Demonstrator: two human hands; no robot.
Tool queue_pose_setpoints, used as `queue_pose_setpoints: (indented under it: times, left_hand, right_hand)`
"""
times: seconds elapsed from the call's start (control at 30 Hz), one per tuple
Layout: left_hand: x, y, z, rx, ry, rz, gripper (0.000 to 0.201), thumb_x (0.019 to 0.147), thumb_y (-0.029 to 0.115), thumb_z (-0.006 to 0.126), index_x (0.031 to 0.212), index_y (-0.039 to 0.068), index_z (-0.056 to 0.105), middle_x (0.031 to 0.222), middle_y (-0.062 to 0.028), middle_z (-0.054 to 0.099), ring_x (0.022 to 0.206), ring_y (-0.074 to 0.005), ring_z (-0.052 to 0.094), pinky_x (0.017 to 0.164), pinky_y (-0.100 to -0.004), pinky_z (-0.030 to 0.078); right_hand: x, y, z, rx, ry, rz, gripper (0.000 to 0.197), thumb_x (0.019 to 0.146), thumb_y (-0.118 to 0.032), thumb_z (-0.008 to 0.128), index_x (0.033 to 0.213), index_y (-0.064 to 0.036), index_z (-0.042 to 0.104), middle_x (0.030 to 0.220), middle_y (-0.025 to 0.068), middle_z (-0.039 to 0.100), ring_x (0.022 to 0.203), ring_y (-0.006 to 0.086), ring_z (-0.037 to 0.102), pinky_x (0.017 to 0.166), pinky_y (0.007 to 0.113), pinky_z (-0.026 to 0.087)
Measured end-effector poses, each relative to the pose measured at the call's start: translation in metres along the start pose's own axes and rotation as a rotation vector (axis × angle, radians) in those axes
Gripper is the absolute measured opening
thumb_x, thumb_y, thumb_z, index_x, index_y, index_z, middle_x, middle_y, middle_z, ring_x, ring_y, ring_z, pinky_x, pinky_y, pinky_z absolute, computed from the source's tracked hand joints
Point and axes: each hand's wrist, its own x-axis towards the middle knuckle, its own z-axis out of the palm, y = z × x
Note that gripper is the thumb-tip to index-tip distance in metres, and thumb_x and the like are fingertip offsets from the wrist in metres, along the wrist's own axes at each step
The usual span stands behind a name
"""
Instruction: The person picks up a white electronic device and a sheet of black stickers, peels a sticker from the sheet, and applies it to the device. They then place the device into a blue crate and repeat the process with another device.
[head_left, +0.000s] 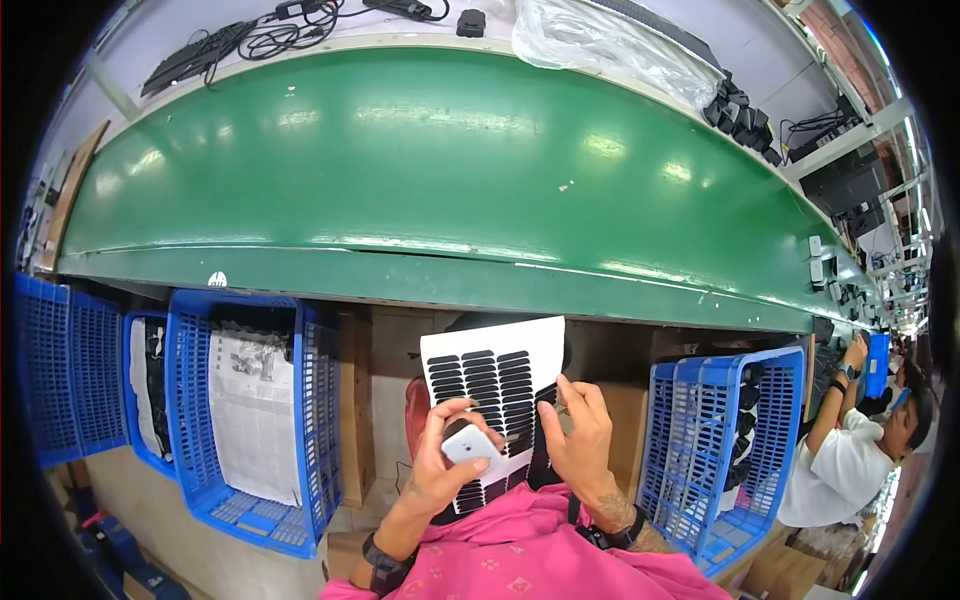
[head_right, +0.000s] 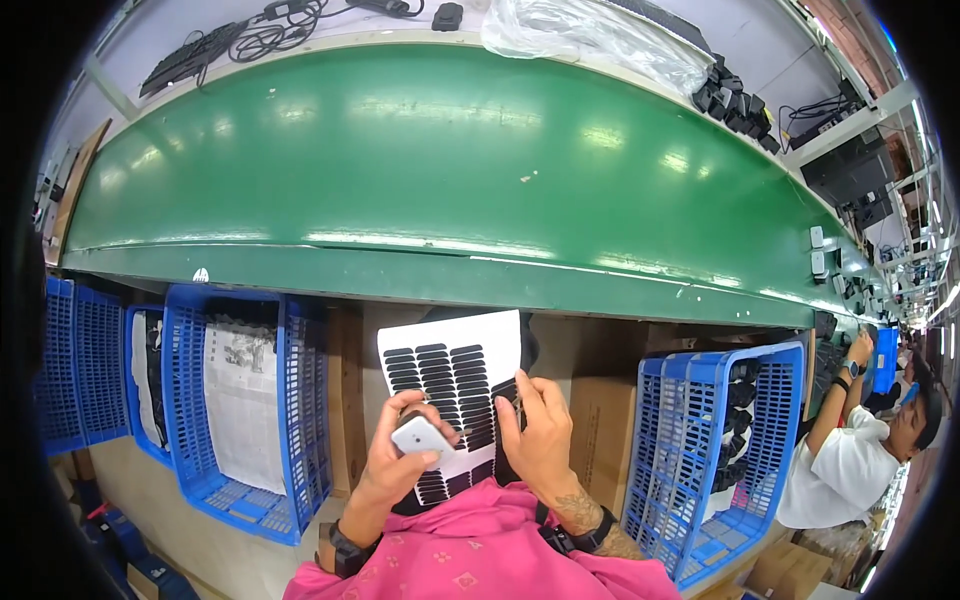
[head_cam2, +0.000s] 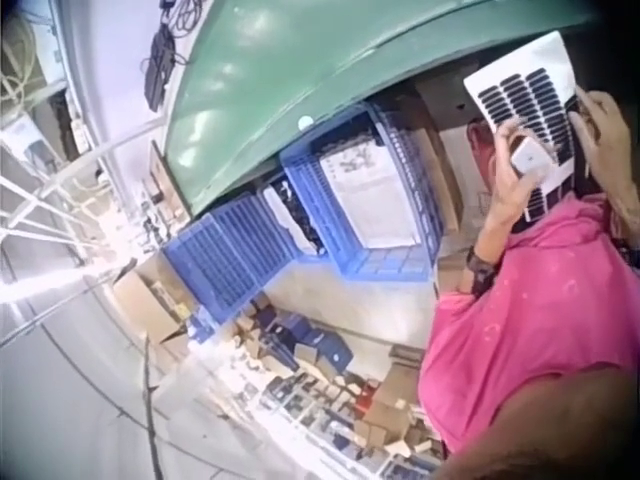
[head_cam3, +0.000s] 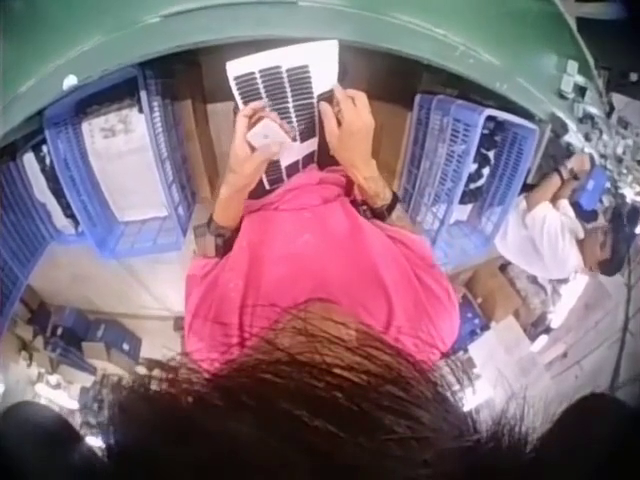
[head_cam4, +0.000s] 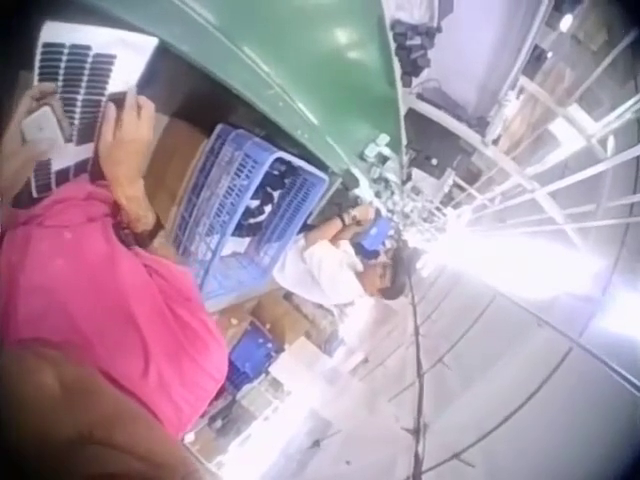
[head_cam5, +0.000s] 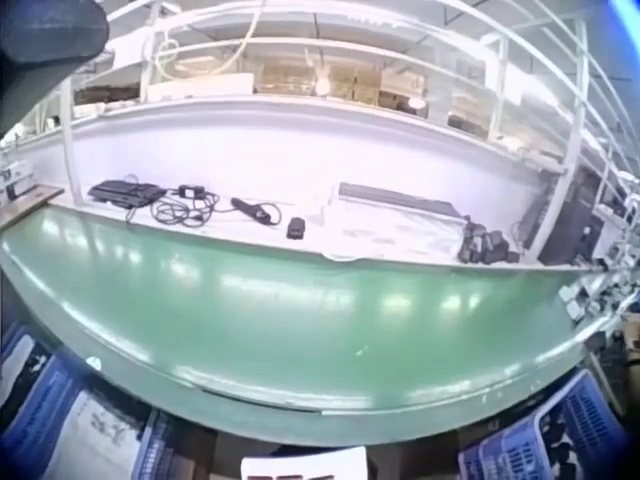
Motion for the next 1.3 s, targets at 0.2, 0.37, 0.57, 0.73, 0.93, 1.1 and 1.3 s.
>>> queue_pose_setpoints:
  times: [0.2, 0.37, 0.57, 0.73, 0.93, 1.1, 1.3]
  left_hand:
    - [0.011, -0.011, 0.000, 0.050, -0.006, -0.016, 0.060, 0.081, -0.004, 0.059, 0.134, 0.005, 0.032, 0.111, -0.0110, 0.051, 0.111, -0.0297, 0.059, 0.097, -0.0439, 0.047]
    - [0.013, -0.010, 0.004, 0.049, 0.000, -0.028, 0.055, 0.086, 0.001, 0.059, 0.133, 0.005, 0.032, 0.114, -0.0127, 0.051, 0.111, -0.0307, 0.059, 0.099, -0.0440, 0.047]
    - [0.014, 0.001, 0.016, 0.096, 0.043, -0.106, 0.045, 0.089, -0.002, 0.055, 0.129, 0.003, 0.035, 0.124, -0.0140, 0.051, 0.113, -0.0320, 0.060, 0.097, -0.0425, 0.049]
    - [0.008, 0.013, 0.042, 0.211, 0.017, -0.077, 0.044, 0.088, -0.003, 0.053, 0.131, -0.002, 0.042, 0.129, -0.0147, 0.049, 0.112, -0.0273, 0.060, 0.097, -0.0394, 0.048]
    - [0.010, 0.024, 0.046, 0.612, -0.104, 0.048, 0.041, 0.087, 0.002, 0.056, 0.128, -0.002, 0.046, 0.124, -0.0168, 0.052, 0.113, -0.0242, 0.054, 0.096, -0.0359, 0.044]
    - [0.009, 0.026, 0.051, 0.650, -0.105, 0.067, 0.040, 0.087, 0.003, 0.057, 0.125, -0.004, 0.047, 0.119, -0.0177, 0.055, 0.108, -0.0243, 0.057, 0.093, -0.0357, 0.046]
    - [0.010, 0.027, 0.053, 0.698, -0.102, 0.103, 0.039, 0.086, 0.003, 0.059, 0.122, -0.004, 0.049, 0.116, -0.0188, 0.058, 0.106, -0.0264, 0.059, 0.091, -0.0359, 0.048]
  right_hand:
    - [0.004, 0.004, -0.001, 0.073, -0.023, 0.110, 0.024, 0.080, -0.003, 0.071, 0.103, 0.0034, 0.066, 0.085, 0.0128, 0.062, 0.072, 0.0227, 0.063, 0.066, 0.030, 0.051]
    - [0.010, 0.005, -0.005, 0.086, -0.011, 0.065, 0.011, 0.082, -0.001, 0.068, 0.092, 0.0012, 0.063, 0.083, 0.0135, 0.062, 0.072, 0.0259, 0.063, 0.065, 0.033, 0.051]
    - [-0.001, 0.006, -0.044, 0.228, 0.050, 0.157, 0.006, 0.083, 0.003, 0.062, 0.087, 0.0014, 0.058, 0.083, 0.0126, 0.058, 0.072, 0.0208, 0.057, 0.066, 0.028, 0.047]
    - [0.012, -0.018, -0.064, 0.721, -0.277, 0.263, 0.009, 0.083, 0.004, 0.064, 0.088, 0.0036, 0.058, 0.086, 0.0092, 0.059, 0.074, 0.0132, 0.056, 0.065, 0.024, 0.047]
    - [0.015, -0.042, -0.058, 0.902, -0.511, 0.402, 0.004, 0.091, 0.003, 0.057, 0.090, 0.0045, 0.054, 0.088, 0.0077, 0.055, 0.066, 0.0083, 0.056, 0.058, 0.021, 0.047]
    - [0.014, -0.048, -0.058, 0.977, -0.479, 0.494, 0.005, 0.092, 0.002, 0.057, 0.090, 0.0046, 0.053, 0.085, 0.0065, 0.056, 0.066, 0.0077, 0.057, 0.057, 0.020, 0.047]
    - [0.011, -0.048, -0.057, 0.964, -0.482, 0.542, 0.006, 0.092, 0.000, 0.058, 0.090, 0.0037, 0.054, 0.082, 0.0043, 0.056, 0.065, 0.0060, 0.056, 0.056, 0.019, 0.045]
